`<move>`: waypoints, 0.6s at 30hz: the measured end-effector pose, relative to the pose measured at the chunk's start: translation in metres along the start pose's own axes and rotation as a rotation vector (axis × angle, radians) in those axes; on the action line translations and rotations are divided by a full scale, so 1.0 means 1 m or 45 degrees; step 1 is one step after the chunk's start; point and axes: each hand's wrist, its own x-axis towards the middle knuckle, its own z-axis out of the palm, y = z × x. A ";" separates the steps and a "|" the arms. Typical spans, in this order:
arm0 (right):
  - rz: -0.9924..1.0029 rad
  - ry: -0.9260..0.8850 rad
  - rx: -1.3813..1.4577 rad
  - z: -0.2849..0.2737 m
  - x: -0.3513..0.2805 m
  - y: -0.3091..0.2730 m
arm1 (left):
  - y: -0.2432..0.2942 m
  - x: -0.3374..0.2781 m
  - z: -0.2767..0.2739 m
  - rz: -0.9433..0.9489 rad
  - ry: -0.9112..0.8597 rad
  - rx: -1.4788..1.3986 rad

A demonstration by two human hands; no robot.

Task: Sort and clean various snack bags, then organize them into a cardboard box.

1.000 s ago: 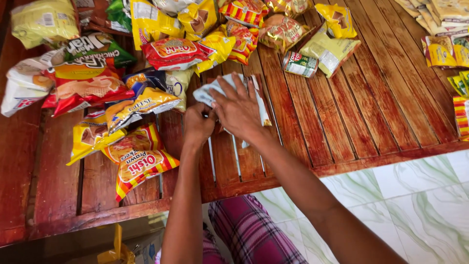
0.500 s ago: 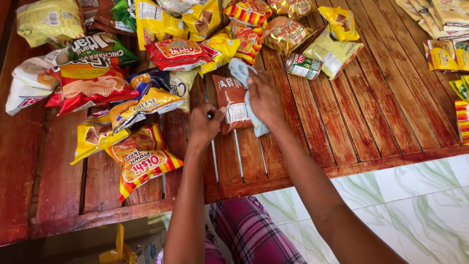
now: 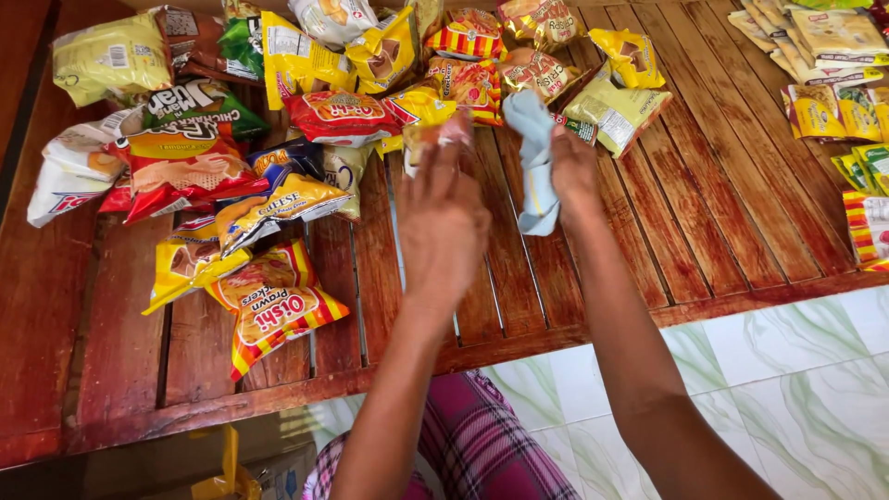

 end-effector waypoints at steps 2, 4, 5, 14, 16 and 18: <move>-0.035 -0.019 0.071 -0.006 -0.006 -0.021 | -0.001 -0.020 0.034 0.073 -0.122 0.199; -0.072 -0.030 0.142 -0.013 -0.008 -0.033 | -0.003 -0.037 0.062 0.155 -0.247 0.393; -0.162 -0.103 0.184 -0.016 -0.006 -0.035 | -0.005 -0.045 0.073 0.169 -0.355 0.487; -0.607 -0.145 -0.319 -0.008 -0.039 -0.076 | -0.075 -0.020 0.029 -0.389 -0.344 0.128; -0.616 -0.130 -0.441 0.007 -0.053 -0.080 | -0.091 -0.023 0.021 -0.780 -0.540 0.211; -0.998 -0.253 -0.775 0.028 -0.064 -0.074 | -0.105 -0.034 0.021 -0.682 -0.470 0.221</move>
